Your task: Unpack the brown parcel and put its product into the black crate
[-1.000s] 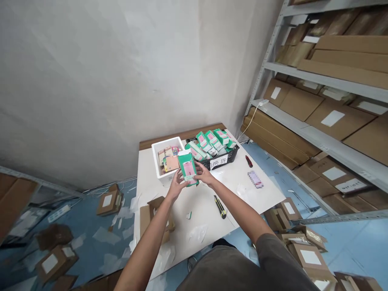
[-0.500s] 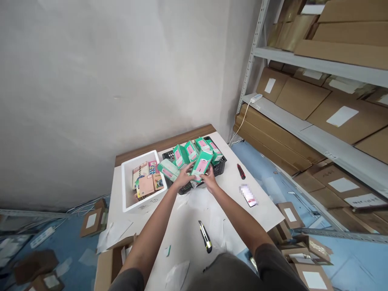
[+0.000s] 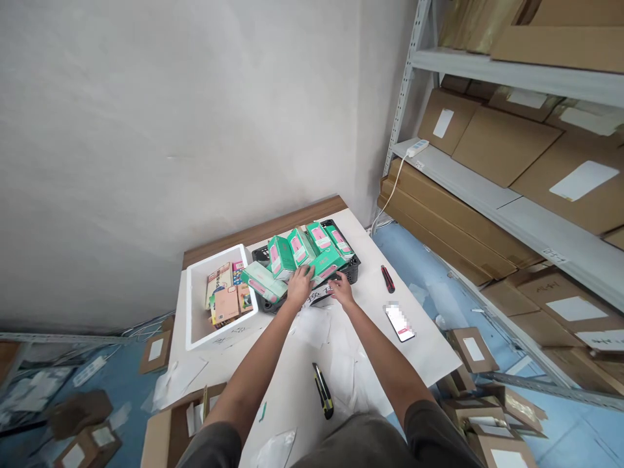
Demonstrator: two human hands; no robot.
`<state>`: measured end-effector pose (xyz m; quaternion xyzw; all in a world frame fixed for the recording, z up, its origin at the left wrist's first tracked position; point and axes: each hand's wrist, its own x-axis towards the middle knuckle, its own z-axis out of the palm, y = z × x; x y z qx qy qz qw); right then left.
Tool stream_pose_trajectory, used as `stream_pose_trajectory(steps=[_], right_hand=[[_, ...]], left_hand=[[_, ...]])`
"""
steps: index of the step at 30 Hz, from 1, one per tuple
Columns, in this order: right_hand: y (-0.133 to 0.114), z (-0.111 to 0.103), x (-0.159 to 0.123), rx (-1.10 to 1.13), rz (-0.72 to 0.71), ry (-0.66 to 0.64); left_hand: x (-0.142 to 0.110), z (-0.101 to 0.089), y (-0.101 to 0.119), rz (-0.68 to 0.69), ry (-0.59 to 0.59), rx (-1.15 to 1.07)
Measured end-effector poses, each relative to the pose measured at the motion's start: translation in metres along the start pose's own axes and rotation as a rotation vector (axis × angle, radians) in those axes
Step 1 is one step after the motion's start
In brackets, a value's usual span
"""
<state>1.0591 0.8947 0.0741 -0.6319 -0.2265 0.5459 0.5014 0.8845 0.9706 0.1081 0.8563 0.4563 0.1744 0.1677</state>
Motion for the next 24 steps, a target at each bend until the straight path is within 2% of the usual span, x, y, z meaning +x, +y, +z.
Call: stream_pose_trajectory(steps=[4,8,11,14,16,19,22,24], right_hand=[[0.001,0.003,-0.015,-0.029,0.000,-0.076],[0.001,0.005,-0.035,-0.087,-0.023,-0.128],[-0.003,0.008,-0.052,-0.105,-0.085,-0.134],[-0.010,0.015,-0.070,-0.162,-0.212,-0.107],[-0.015,0.021,-0.083,-0.223,-0.339,-0.091],[-0.019,0.036,-0.107,-0.320,-0.499,-0.110],[-0.014,0.068,-0.137,-0.376,-0.556,-0.179],[-0.002,0.100,-0.161,-0.394,-0.564,-0.235]], left_hand=[[-0.006,0.001,-0.007,0.045,0.004,0.025],[-0.002,0.000,-0.003,-0.006,-0.022,0.004],[0.000,-0.011,0.004,-0.036,-0.081,0.007],[-0.015,-0.029,0.008,-0.027,-0.018,-0.044],[-0.038,-0.043,0.007,-0.007,0.078,-0.132],[-0.090,-0.069,-0.005,0.004,0.225,-0.233],[-0.163,-0.103,-0.030,-0.034,0.364,-0.287],[-0.221,-0.128,-0.054,-0.095,0.430,-0.330]])
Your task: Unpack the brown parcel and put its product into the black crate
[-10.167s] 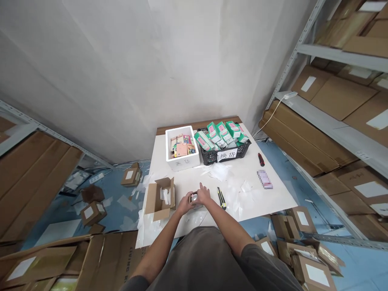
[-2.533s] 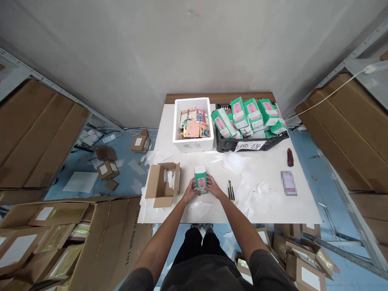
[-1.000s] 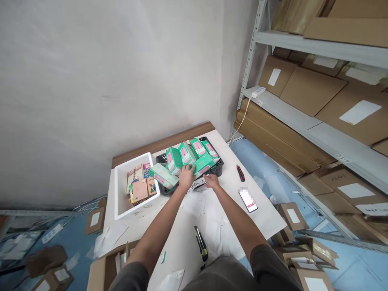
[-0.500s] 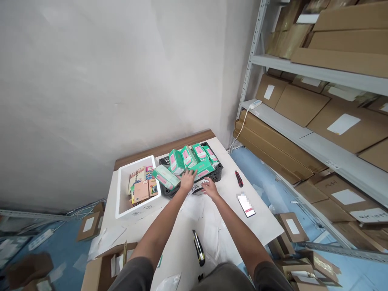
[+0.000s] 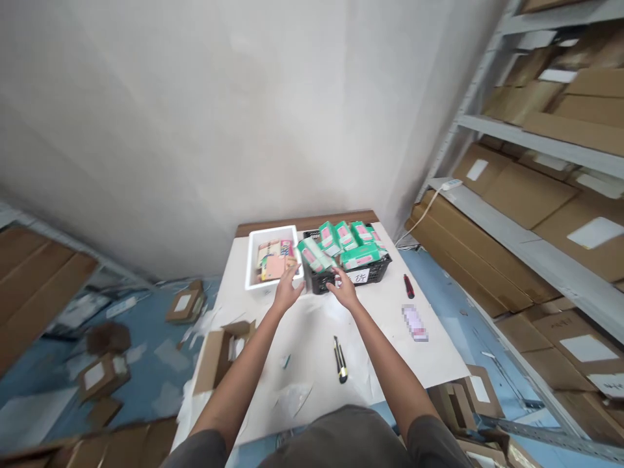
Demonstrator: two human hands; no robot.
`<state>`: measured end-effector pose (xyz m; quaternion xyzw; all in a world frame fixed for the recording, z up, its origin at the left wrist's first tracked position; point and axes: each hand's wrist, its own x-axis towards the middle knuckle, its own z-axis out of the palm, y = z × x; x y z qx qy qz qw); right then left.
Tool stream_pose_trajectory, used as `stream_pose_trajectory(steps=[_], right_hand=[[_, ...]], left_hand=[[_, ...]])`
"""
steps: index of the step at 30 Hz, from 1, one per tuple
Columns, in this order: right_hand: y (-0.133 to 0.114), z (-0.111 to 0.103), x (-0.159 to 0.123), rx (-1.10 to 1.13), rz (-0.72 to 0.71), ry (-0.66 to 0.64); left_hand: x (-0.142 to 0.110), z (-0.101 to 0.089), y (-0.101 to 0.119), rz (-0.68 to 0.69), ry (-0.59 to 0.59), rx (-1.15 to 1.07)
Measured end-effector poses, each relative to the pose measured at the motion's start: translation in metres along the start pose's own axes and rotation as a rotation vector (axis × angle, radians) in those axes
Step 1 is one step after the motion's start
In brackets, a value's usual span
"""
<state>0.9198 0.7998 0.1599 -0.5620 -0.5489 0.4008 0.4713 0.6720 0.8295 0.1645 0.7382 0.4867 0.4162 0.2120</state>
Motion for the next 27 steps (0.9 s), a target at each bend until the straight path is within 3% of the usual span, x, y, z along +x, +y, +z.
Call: stream_pose_trajectory(steps=[4,6,8,10,13,15,17,20,23,27], right_hand=[[-0.018,0.099,-0.040,0.024,-0.035,-0.152],[-0.021,0.154,-0.064,0.042,-0.040,-0.253],[-0.020,0.210,-0.089,0.051,-0.032,-0.358],[-0.016,0.262,-0.114,0.024,-0.028,-0.461],[-0.007,0.321,-0.150,-0.203,-0.032,-0.579],[0.004,0.344,-0.175,-0.459,-0.005,-0.634],[0.019,0.353,-0.199,-0.667,0.065,-0.701],[0.047,0.355,-0.231,-0.802,0.093,-0.722],[0.067,0.353,-0.251,-0.803,0.042,-0.581],[0.067,0.348,-0.250,-0.787,0.101,-0.522]], left_hand=[[-0.095,-0.108,-0.043,-0.192,0.125,0.004],[-0.148,-0.152,-0.069,-0.280,0.179,0.067],[-0.200,-0.185,-0.092,-0.348,0.170,0.145],[-0.249,-0.205,-0.110,-0.418,0.072,0.220],[-0.307,-0.212,-0.126,-0.535,-0.209,0.308],[-0.335,-0.208,-0.132,-0.597,-0.379,0.332],[-0.355,-0.199,-0.139,-0.624,-0.464,0.343],[-0.369,-0.184,-0.149,-0.600,-0.459,0.332],[-0.371,-0.170,-0.154,-0.611,-0.416,0.340],[-0.368,-0.163,-0.150,-0.572,-0.338,0.356]])
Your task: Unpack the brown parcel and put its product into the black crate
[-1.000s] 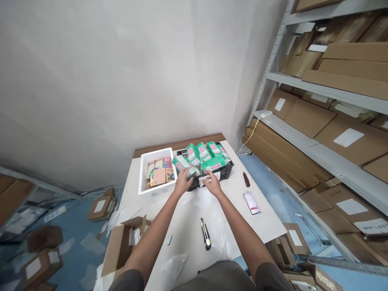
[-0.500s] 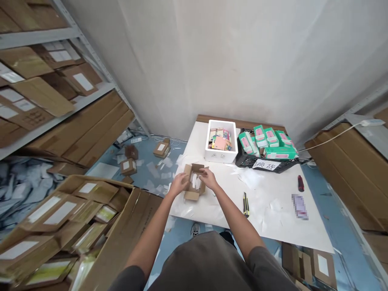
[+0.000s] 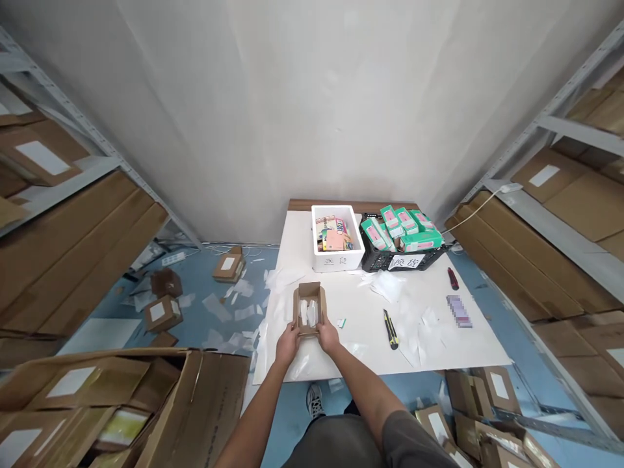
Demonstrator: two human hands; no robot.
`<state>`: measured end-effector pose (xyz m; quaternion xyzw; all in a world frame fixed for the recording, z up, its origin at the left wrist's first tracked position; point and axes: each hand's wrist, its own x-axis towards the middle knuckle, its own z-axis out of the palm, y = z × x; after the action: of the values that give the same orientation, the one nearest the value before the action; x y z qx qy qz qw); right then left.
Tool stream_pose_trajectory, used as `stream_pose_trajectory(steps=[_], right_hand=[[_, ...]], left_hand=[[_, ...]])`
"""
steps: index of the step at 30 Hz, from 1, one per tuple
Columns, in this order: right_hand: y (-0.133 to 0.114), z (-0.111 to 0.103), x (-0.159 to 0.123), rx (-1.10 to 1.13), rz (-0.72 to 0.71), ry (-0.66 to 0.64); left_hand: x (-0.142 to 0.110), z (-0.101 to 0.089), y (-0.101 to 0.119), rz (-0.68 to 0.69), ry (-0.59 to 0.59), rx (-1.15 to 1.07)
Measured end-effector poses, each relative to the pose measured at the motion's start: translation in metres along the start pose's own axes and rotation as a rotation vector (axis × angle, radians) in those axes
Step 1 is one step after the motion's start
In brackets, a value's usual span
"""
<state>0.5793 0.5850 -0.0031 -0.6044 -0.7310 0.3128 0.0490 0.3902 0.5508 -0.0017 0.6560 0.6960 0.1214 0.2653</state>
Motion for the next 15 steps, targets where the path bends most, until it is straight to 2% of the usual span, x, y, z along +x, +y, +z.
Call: stream_pose_trajectory(steps=[2,5,8,11,15], right_hand=[[-0.001,-0.013,0.001,0.013,-0.019,0.013],[0.000,-0.041,0.000,0.048,-0.095,0.110],[0.002,-0.075,-0.007,0.105,-0.168,0.246],[0.009,-0.115,-0.021,0.151,-0.218,0.376],[0.039,-0.172,-0.052,0.184,-0.237,0.536]], left_hand=[[0.001,-0.002,0.003,0.065,0.083,-0.023],[0.004,-0.012,0.011,0.169,0.216,-0.056],[0.011,-0.028,0.034,0.264,0.325,-0.054],[0.018,-0.047,0.074,0.364,0.416,-0.041],[0.027,-0.059,0.148,0.519,0.487,-0.044]])
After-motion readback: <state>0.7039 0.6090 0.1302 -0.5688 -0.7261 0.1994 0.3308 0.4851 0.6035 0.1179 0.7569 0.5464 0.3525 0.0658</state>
